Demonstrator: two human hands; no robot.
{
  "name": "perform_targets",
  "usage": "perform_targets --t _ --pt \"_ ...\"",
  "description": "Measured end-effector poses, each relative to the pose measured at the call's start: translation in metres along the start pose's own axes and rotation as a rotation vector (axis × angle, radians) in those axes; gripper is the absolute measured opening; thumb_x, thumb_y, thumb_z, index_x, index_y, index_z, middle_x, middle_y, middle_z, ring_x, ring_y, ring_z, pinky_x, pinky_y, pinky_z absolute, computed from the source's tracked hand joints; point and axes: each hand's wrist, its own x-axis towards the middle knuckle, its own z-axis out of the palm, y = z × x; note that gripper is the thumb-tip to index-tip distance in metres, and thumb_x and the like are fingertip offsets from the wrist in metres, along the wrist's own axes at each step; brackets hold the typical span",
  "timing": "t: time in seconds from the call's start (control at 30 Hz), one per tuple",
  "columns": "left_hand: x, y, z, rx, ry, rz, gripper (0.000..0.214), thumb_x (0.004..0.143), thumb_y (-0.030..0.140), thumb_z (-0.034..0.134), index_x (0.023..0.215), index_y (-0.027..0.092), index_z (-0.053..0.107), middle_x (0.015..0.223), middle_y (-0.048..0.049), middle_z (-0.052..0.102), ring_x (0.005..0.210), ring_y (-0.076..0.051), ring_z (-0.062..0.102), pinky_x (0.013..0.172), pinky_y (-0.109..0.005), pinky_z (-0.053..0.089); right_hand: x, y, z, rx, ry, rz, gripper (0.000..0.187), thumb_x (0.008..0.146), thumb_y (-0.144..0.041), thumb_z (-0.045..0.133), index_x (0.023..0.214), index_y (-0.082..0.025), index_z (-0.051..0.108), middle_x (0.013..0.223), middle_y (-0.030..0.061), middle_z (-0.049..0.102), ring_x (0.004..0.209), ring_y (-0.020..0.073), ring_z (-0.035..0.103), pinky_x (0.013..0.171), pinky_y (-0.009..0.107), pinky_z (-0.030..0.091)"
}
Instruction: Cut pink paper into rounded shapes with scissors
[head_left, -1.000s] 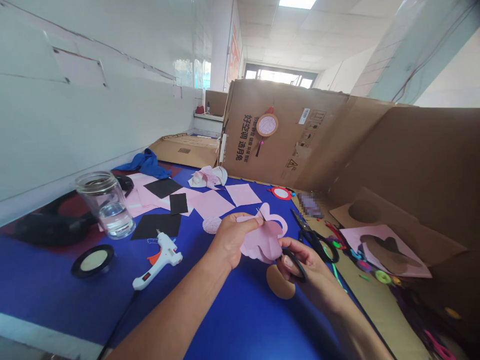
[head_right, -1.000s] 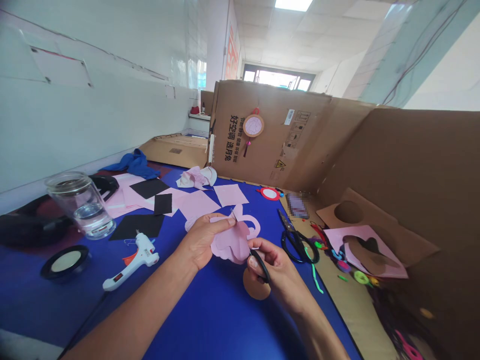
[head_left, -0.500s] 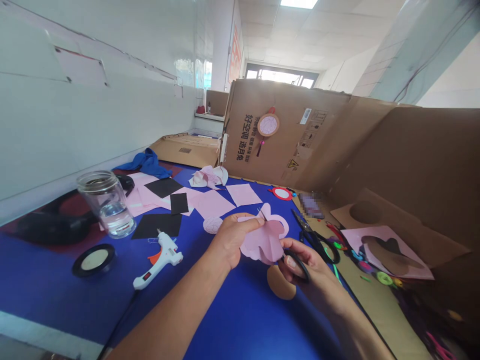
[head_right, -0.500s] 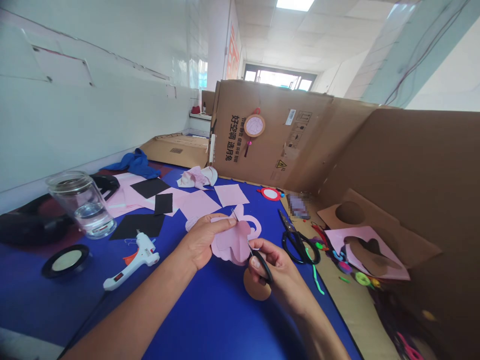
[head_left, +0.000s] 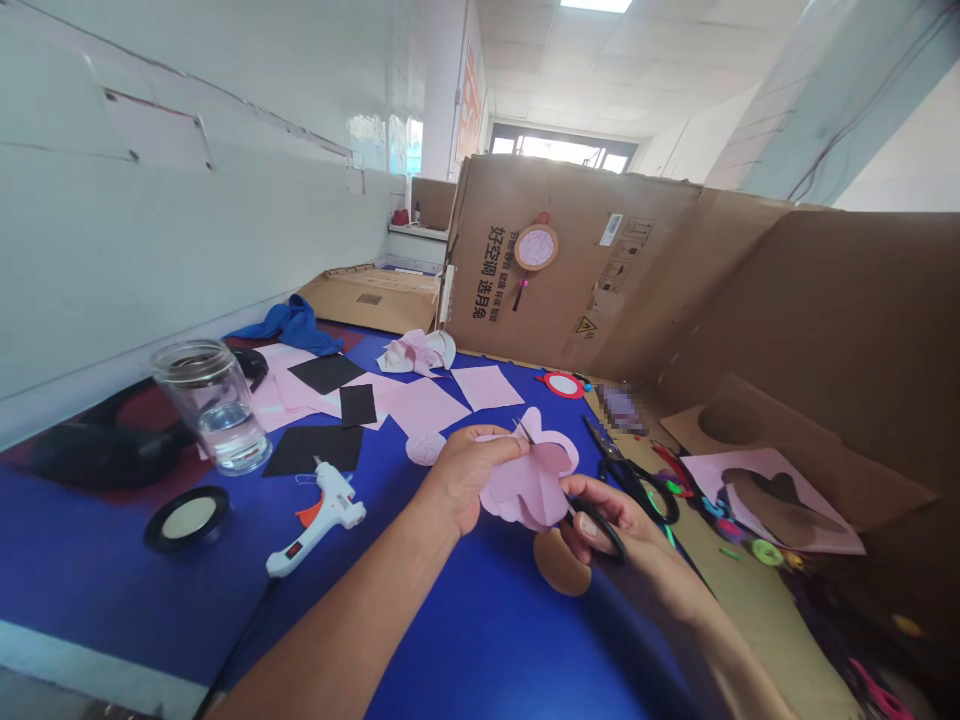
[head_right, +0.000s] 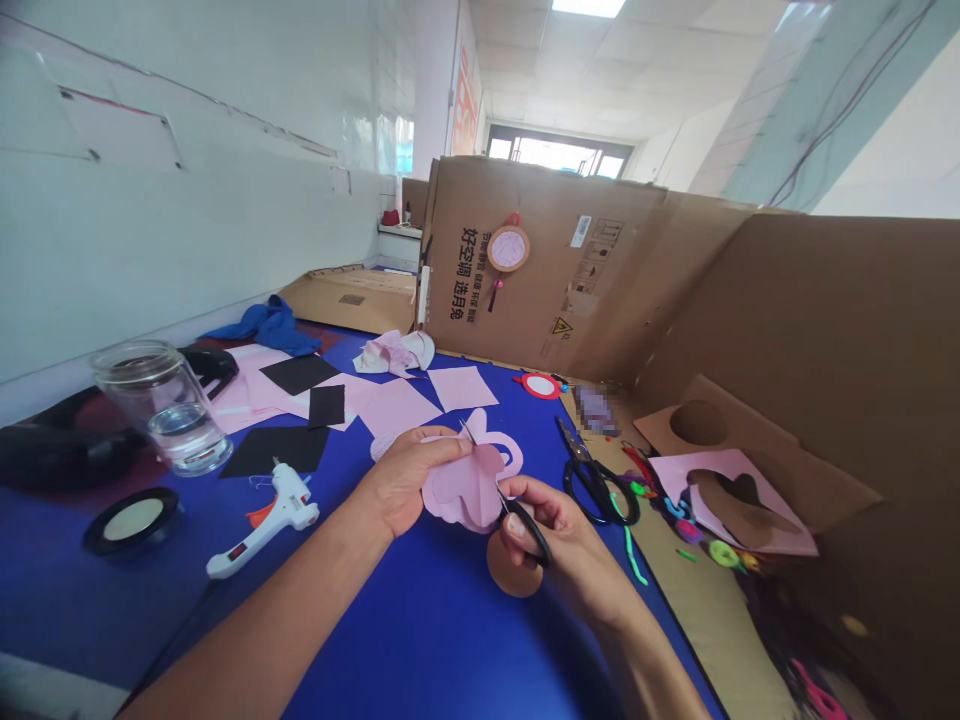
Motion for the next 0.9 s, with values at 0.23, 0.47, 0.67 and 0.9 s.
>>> perform_targets --t 0.23,0.47,0.67,0.9 --pt "-0.0017 0.0014 0.0006 0.020 0.029 0.000 0.029 0.056 0.032 0.089 0.068 0.017 0.067 0.066 -0.0047 0.067 0.057 -0.016 0.057 0.056 -0.029 0.039 0.0019 -0.0014 0.0005 -0.022 0.021 0.004 0.052 0.079 -0.054 0.093 0.111 -0.019 0.072 0.066 -0.0029 0.059 0.058 0.0098 0.042 0.057 0.024 0.027" --pt "0.0003 -0.0007 -0.0005 -0.015 0.036 -0.001 0.029 0.056 0.032 0.091 0.069 0.017 0.069 0.068 -0.0057 0.069 0.058 -0.016 0.059 0.057 -0.029 0.041 0.0027 -0.0015 0.0021 -0.043 0.015 -0.002 0.049 0.081 -0.054 0.092 0.109 -0.019 0.072 0.066 -0.0034 0.057 0.059 0.0093 0.041 0.057 0.023 0.027" --pt "0.0002 -0.0032 0.0021 -0.080 0.049 -0.015 0.034 0.053 0.034 0.094 0.068 0.017 0.068 0.072 -0.0068 0.072 0.062 -0.017 0.062 0.060 -0.029 0.044 0.0029 0.0014 0.0040 -0.048 0.047 -0.016 0.055 0.081 -0.056 0.091 0.115 -0.019 0.068 0.065 -0.0051 0.054 0.058 0.0095 0.040 0.057 0.023 0.028" --pt "-0.0021 -0.0033 0.0042 -0.121 0.042 -0.001 0.042 0.048 0.037 0.097 0.063 0.018 0.063 0.064 -0.0019 0.065 0.056 -0.014 0.058 0.057 -0.029 0.043 0.0038 0.0039 0.0064 -0.075 0.025 -0.036 0.046 0.088 -0.054 0.085 0.112 -0.019 0.068 0.067 -0.0037 0.055 0.060 0.0100 0.038 0.058 0.024 0.028"
